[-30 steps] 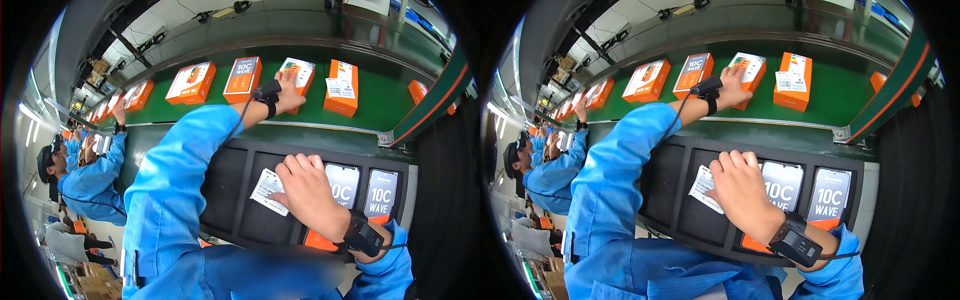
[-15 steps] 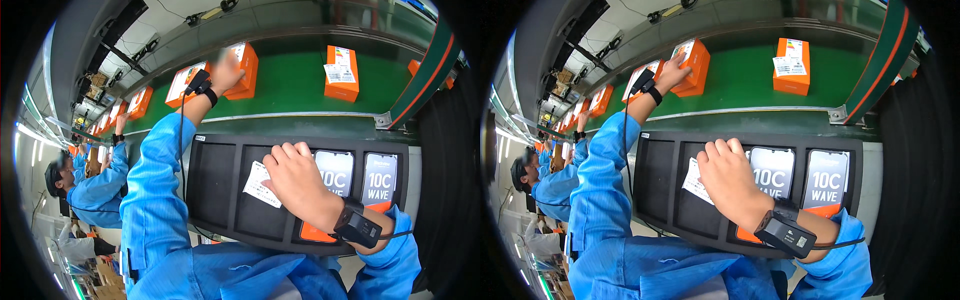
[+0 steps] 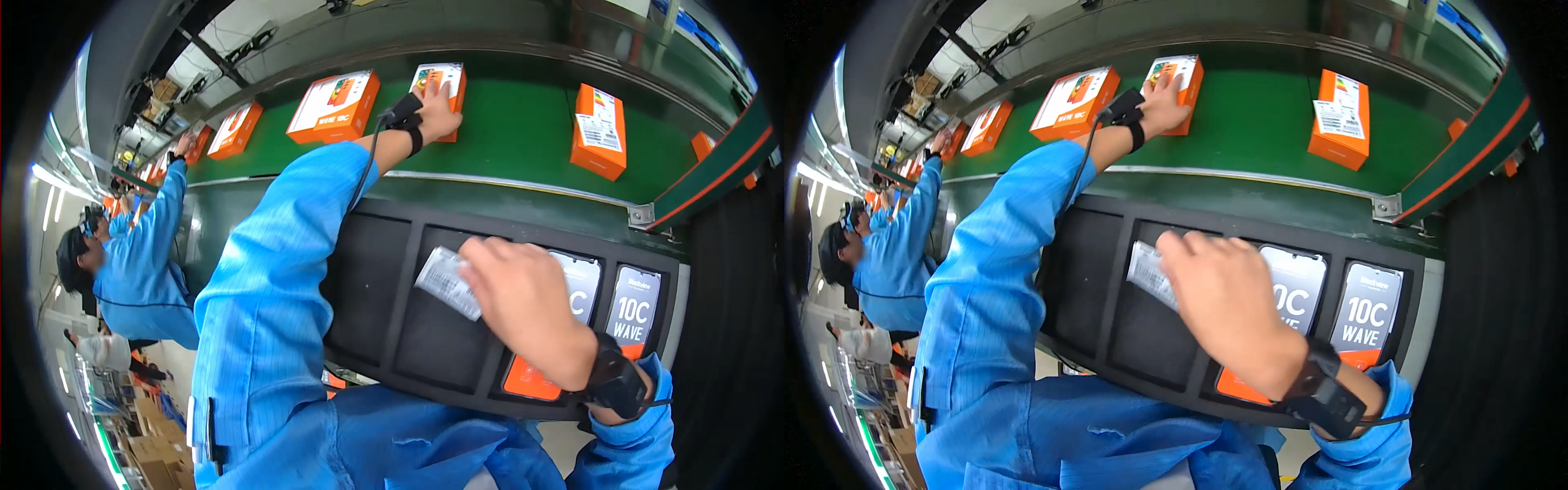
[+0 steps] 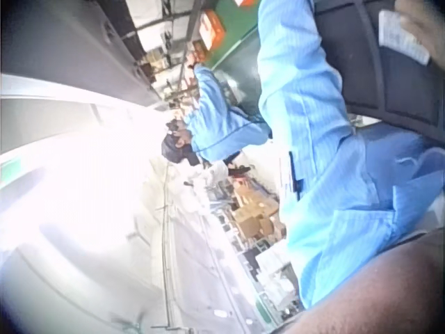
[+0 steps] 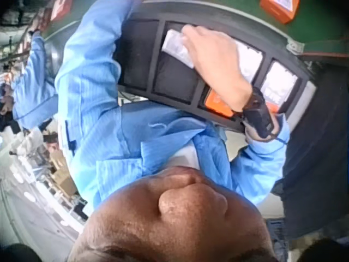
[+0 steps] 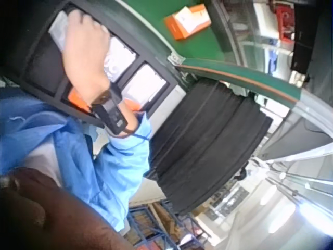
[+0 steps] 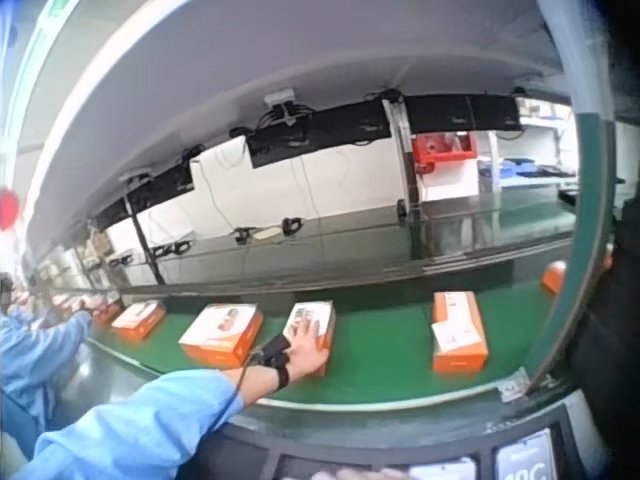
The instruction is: The recorder is picking electronic product boxes (Blackview 10C WAVE) from a conveyor, scanning or checking a card/sheet, and placing items into a foam tray for batching.
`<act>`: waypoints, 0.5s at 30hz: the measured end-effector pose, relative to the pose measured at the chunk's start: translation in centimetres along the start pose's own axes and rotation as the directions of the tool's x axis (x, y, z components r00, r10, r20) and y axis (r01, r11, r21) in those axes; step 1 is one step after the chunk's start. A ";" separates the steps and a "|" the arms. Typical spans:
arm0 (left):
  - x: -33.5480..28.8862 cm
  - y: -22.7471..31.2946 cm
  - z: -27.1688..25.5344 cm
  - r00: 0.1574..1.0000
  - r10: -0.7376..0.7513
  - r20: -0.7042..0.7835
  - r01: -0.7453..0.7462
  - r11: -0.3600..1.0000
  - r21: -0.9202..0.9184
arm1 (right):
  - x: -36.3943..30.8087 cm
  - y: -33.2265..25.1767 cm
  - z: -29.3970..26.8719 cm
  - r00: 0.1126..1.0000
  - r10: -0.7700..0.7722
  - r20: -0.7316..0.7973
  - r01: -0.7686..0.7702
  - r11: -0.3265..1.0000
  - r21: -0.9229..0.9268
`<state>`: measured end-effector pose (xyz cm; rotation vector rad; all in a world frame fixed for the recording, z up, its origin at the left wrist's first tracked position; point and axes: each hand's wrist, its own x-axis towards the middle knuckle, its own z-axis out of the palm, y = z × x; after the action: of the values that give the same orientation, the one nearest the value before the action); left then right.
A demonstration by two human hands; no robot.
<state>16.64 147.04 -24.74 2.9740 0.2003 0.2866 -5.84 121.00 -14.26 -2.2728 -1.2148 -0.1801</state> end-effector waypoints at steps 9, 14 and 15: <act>-2.7 -11.8 -3.8 0.914 -0.292 0.282 0.339 0.166 -0.926 | 8.3 4.9 -5.4 0.934 0.351 -0.070 -0.323 0.911 0.256; -9.4 -12.7 -10.2 0.992 -0.089 0.087 0.109 0.285 -0.952 | 18.6 10.9 -1.0 0.947 0.294 0.129 -0.321 0.882 0.345; -11.0 -12.3 -12.0 0.997 -0.022 0.070 0.073 0.266 -0.961 | 20.2 12.6 0.7 0.945 0.302 0.124 -0.326 0.856 0.402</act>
<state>2.11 159.11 -16.97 1.6811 0.0527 0.2107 15.90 130.53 -12.66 -2.0604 -0.7915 0.2494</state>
